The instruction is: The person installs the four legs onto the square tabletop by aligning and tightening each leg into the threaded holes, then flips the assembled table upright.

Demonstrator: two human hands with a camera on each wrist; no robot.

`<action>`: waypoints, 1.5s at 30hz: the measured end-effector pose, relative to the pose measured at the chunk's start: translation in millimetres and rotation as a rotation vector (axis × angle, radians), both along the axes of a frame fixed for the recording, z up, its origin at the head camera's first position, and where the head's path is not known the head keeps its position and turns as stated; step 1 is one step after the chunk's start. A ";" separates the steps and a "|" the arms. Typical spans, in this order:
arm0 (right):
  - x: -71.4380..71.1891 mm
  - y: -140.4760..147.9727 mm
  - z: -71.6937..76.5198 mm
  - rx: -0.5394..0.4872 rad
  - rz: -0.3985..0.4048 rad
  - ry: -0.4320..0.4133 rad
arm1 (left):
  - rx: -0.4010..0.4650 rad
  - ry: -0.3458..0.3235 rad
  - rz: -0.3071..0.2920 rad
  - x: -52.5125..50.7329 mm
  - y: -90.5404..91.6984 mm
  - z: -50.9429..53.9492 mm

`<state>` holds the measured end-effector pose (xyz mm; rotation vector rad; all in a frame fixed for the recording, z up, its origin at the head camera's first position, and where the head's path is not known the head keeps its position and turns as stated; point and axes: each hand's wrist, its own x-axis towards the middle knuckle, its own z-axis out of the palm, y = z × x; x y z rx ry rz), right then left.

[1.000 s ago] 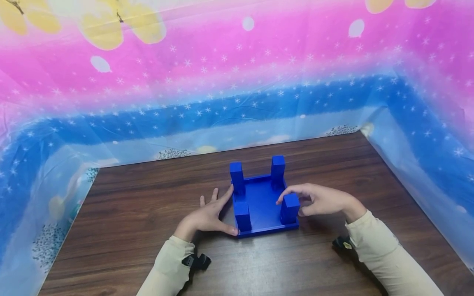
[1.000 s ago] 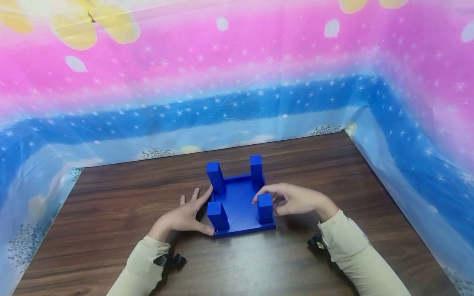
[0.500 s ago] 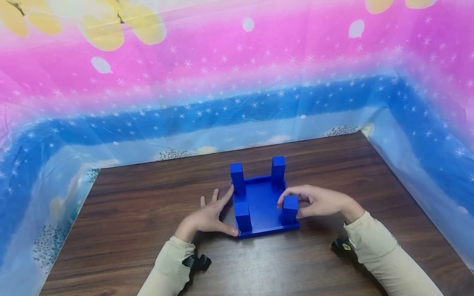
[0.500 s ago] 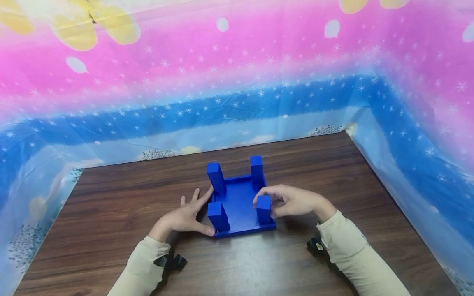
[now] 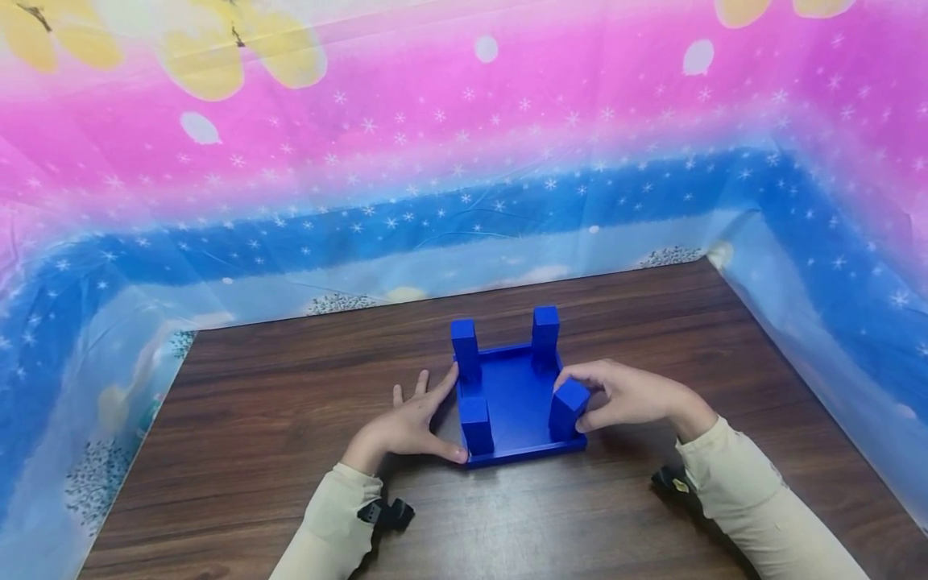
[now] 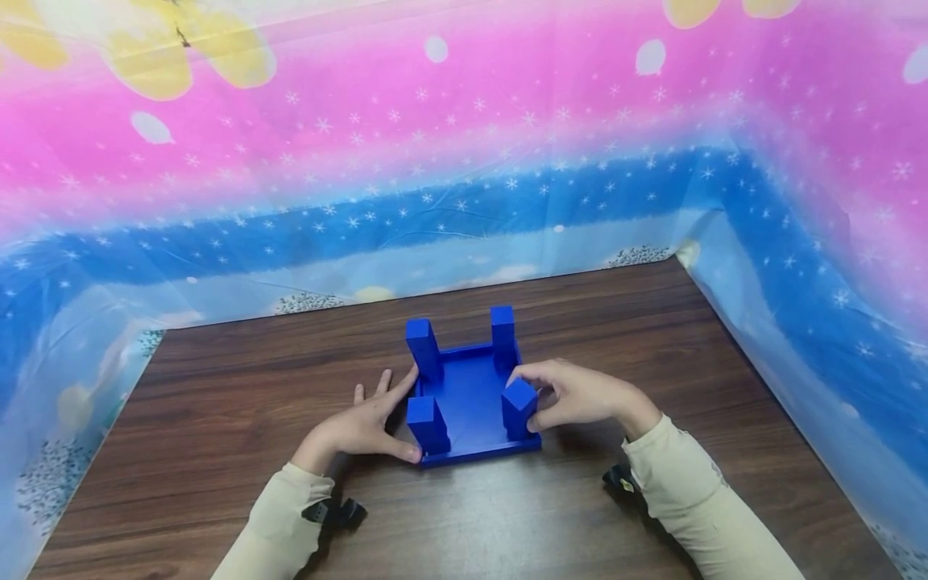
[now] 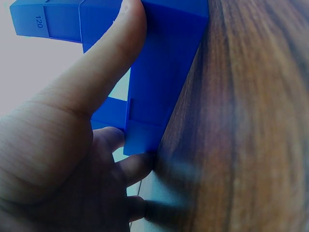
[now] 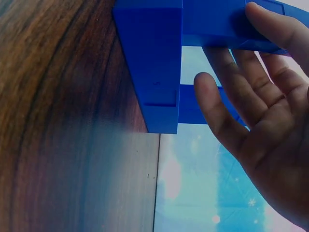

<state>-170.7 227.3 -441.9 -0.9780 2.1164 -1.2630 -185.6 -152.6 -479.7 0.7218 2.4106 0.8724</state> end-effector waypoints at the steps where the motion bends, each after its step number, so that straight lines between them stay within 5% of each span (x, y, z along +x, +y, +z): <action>1: 0.1 -0.4 0.2 0.006 -0.008 0.010 | -0.006 -0.001 0.001 0.0 0.2 0.4; 19: 1.5 -9.8 -3.9 0.043 -0.087 0.244 | 0.000 -0.004 0.004 0.3 0.6 1.9; 31: 8.5 -17.6 -11.3 0.114 -0.151 0.332 | -0.045 -0.011 0.002 -0.9 2.3 3.3; 39: 17.8 -22.7 -8.5 0.280 -0.324 0.367 | -0.077 -0.011 0.012 -0.3 3.8 5.5; 45: 17.5 -21.2 -10.2 0.230 -0.311 0.392 | -0.066 -0.012 0.019 0.5 4.4 2.4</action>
